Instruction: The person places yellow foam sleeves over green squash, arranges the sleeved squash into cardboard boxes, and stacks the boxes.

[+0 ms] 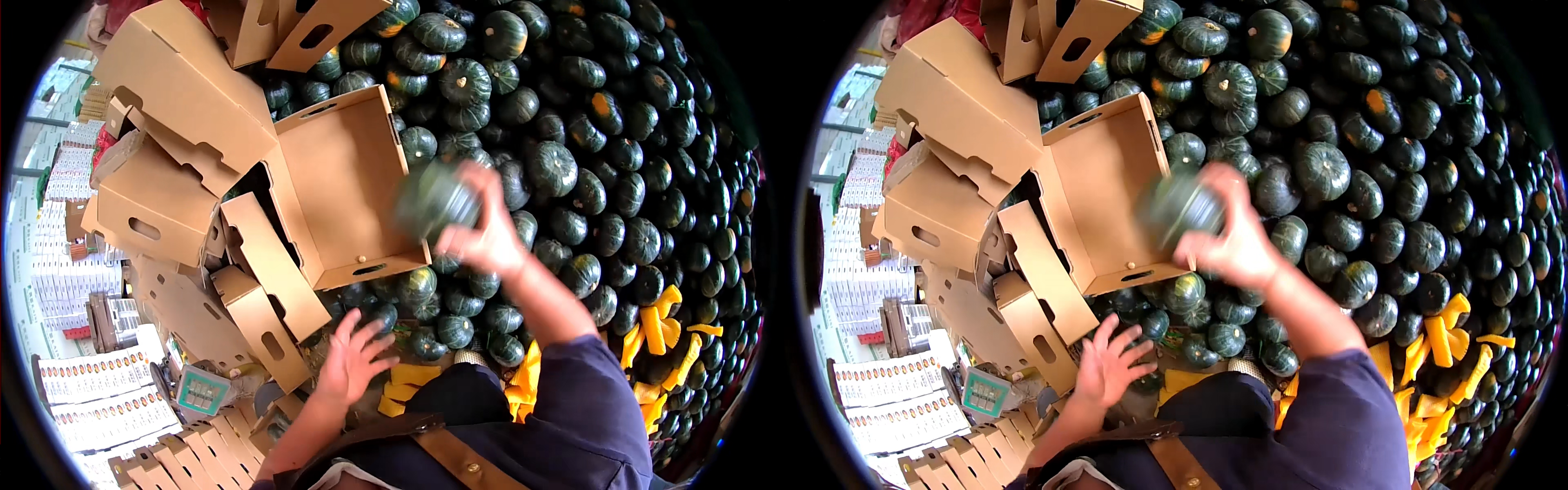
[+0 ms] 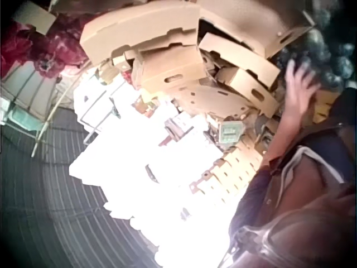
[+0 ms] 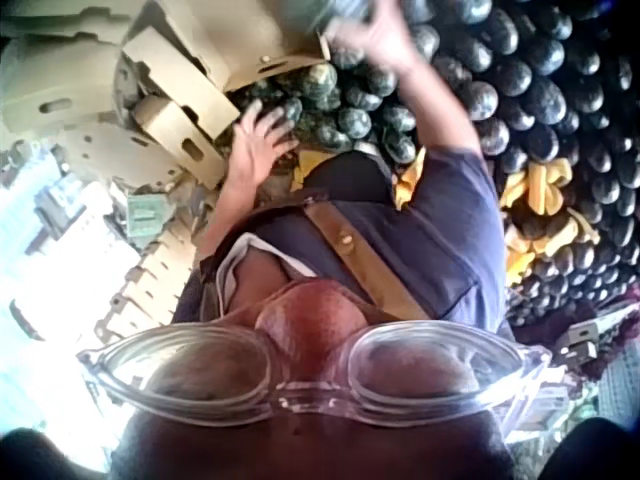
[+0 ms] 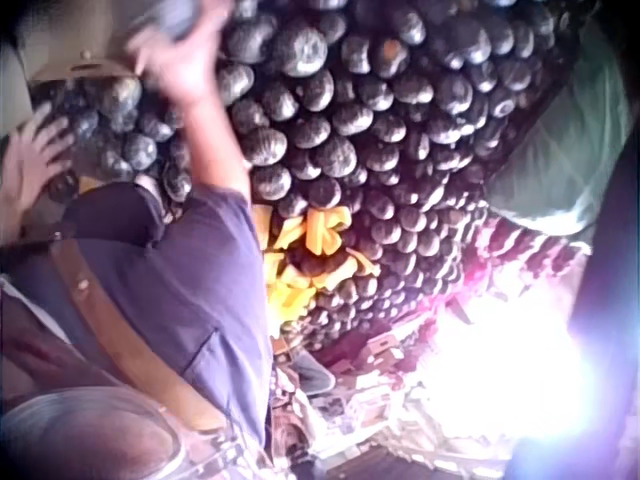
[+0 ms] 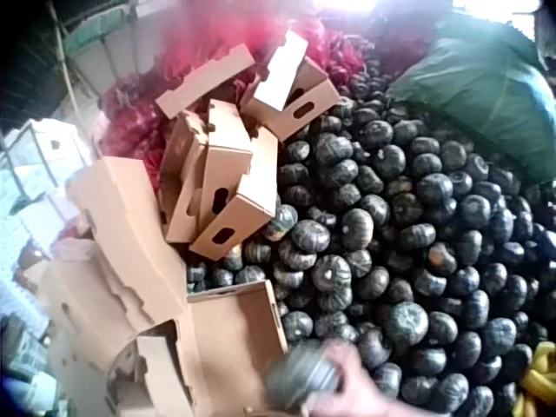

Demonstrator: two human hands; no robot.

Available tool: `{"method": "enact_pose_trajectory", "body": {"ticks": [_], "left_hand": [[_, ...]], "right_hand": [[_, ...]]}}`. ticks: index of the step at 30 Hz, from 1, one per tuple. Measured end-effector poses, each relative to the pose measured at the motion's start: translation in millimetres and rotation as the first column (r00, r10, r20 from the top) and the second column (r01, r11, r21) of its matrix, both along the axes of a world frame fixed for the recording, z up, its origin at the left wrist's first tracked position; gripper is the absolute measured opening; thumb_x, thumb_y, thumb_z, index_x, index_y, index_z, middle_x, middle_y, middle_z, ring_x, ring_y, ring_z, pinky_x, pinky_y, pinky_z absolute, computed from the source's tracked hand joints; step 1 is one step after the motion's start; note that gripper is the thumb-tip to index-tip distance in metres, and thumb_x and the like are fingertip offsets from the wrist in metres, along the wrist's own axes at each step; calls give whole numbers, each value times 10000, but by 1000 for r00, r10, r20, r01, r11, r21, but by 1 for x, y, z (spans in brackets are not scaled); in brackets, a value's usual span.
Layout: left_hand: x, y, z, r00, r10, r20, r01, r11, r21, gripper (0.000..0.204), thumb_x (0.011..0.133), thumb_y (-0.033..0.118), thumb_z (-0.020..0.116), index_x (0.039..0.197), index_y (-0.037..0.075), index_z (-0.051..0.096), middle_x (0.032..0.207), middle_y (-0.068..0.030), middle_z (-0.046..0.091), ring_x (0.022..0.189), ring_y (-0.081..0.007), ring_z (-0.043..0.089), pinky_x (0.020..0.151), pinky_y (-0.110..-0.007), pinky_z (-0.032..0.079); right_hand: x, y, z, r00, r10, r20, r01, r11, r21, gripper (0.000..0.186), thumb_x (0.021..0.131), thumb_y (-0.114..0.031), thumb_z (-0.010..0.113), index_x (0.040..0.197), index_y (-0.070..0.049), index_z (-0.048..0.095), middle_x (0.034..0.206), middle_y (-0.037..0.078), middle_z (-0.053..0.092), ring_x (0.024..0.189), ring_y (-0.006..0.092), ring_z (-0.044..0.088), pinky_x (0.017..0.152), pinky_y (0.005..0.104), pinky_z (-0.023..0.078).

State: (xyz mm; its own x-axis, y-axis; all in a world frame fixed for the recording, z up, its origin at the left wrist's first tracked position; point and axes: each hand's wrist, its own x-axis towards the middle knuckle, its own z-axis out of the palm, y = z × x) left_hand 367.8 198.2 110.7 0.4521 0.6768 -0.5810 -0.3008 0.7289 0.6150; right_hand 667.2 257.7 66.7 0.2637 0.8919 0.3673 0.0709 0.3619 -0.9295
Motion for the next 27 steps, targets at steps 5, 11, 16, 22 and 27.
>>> {"method": "enact_pose_trajectory", "body": {"ticks": [5, 11, 16, 22, 27], "left_hand": [[-28, -12, 6, 826, 554, 101, -408, 714, -569, 666, 839, 622, 344, 1307, 149, 373, 1282, -195, 438, 1118, -459, 455, 823, -691, 382], [-88, -123, -1, 768, 141, 625, 44, 961, -272, 606, 833, 543, 472, 1301, 170, 378, 1336, -247, 311, 1182, -540, 324, 846, -736, 314], [-101, -171, 14, 859, 101, 501, 15, 975, -221, 423, 909, 393, 439, 1306, 262, 372, 1325, -190, 364, 1221, -473, 319, 850, -669, 378], [-108, -214, 49, 944, 172, 282, -145, 983, -116, 550, 865, 483, 442, 1309, 164, 381, 1263, -180, 446, 1099, -389, 459, 779, -545, 467], [-133, -239, 65, 929, 369, 15, -367, 927, -77, 631, 839, 569, 375, 1236, 82, 437, 1219, -173, 475, 1067, -373, 482, 818, -495, 419]], "right_hand": [[-85, -99, 15, 721, 678, 144, -691, 684, 234, 309, 788, -207, 668, 1048, -66, 576, 1057, 129, 567, 1049, 292, 524, 892, 391, 412], [4, -195, -45, 939, 272, 209, -98, 798, -595, 147, 832, -171, 579, 920, -55, 596, 821, 120, 613, 770, 253, 611, 717, 335, 485], [-37, -317, -132, 864, 490, 120, -196, 546, -815, 188, 815, -215, 568, 962, -101, 596, 863, 147, 625, 821, 313, 610, 729, 374, 484], [-101, -352, -165, 735, 596, 324, 23, 455, -890, 387, 799, -214, 550, 1179, -165, 490, 1264, 169, 423, 1165, 346, 407, 945, 400, 389], [-104, -358, -187, 811, 451, 372, 164, 436, -885, 359, 790, -176, 523, 1140, -115, 471, 1223, 147, 426, 1134, 340, 445, 918, 403, 408]]}}
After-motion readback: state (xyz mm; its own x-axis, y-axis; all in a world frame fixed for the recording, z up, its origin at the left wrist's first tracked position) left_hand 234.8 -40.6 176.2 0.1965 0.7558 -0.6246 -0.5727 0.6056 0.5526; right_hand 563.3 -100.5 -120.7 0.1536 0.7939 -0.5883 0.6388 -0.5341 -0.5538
